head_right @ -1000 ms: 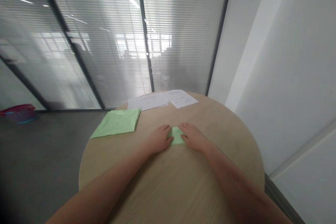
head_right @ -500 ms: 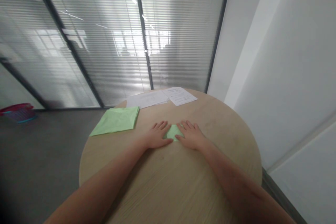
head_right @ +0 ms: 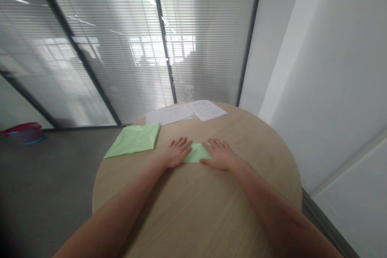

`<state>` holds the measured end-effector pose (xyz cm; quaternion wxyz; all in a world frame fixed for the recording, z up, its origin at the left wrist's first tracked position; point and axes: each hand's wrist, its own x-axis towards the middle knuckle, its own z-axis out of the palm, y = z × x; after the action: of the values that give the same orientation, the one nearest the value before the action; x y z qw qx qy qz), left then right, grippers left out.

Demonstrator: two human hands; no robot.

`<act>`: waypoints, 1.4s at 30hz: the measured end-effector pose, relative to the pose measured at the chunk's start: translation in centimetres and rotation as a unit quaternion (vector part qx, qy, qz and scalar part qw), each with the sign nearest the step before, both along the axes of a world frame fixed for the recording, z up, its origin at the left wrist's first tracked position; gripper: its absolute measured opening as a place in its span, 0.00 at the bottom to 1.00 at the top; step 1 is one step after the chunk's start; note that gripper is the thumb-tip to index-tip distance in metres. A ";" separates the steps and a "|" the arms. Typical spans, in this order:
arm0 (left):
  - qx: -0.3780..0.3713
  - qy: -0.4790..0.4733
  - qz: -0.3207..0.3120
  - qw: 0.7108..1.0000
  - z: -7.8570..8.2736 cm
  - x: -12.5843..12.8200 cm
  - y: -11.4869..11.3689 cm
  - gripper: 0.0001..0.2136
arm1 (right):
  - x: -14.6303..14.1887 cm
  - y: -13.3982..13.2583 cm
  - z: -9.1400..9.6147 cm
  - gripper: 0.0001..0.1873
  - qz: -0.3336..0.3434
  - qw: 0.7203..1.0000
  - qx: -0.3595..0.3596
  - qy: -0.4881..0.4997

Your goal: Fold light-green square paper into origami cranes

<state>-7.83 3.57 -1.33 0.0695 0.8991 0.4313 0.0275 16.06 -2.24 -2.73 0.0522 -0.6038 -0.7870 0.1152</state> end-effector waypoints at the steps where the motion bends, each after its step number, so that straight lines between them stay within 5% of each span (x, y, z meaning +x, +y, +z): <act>1: 0.020 -0.010 0.009 1.000 -0.1 -0.1 0.1 0.27 | 0.0 0.0 0.0 0.47 0.000 1.000 0.000 -0.001; 10: 0.073 -0.094 0.038 0.992 0.7 0.0 0.6 0.19 | 1.2 0.4 -0.1 0.48 0.015 0.998 0.013 0.059; 16: -0.022 -0.224 0.060 0.973 0.3 -0.2 1.5 0.07 | 2.8 1.7 -1.1 0.33 -0.028 0.977 0.090 0.190; 22: -0.099 -0.412 0.044 0.905 1.5 0.1 1.3 0.05 | 4.0 2.3 -0.5 0.33 -0.165 0.912 0.100 0.363; 29: -0.145 -0.539 0.104 0.824 1.5 0.2 1.2 0.14 | 3.1 0.9 0.2 0.22 -0.110 0.834 -0.031 0.539; 36: -0.329 -0.605 0.151 0.709 0.4 0.8 1.2 0.18 | 1.9 0.9 0.3 0.15 -0.146 0.782 -0.029 0.605; 42: -0.393 -0.546 0.185 0.717 -0.2 1.3 0.9 0.15 | 2.2 1.0 0.6 0.16 -0.143 0.783 0.007 0.605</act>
<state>-6.50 4.47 -1.54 0.6336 0.5222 0.4480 0.3536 18.27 -1.21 -2.12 0.5375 -0.5155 -0.4993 0.4428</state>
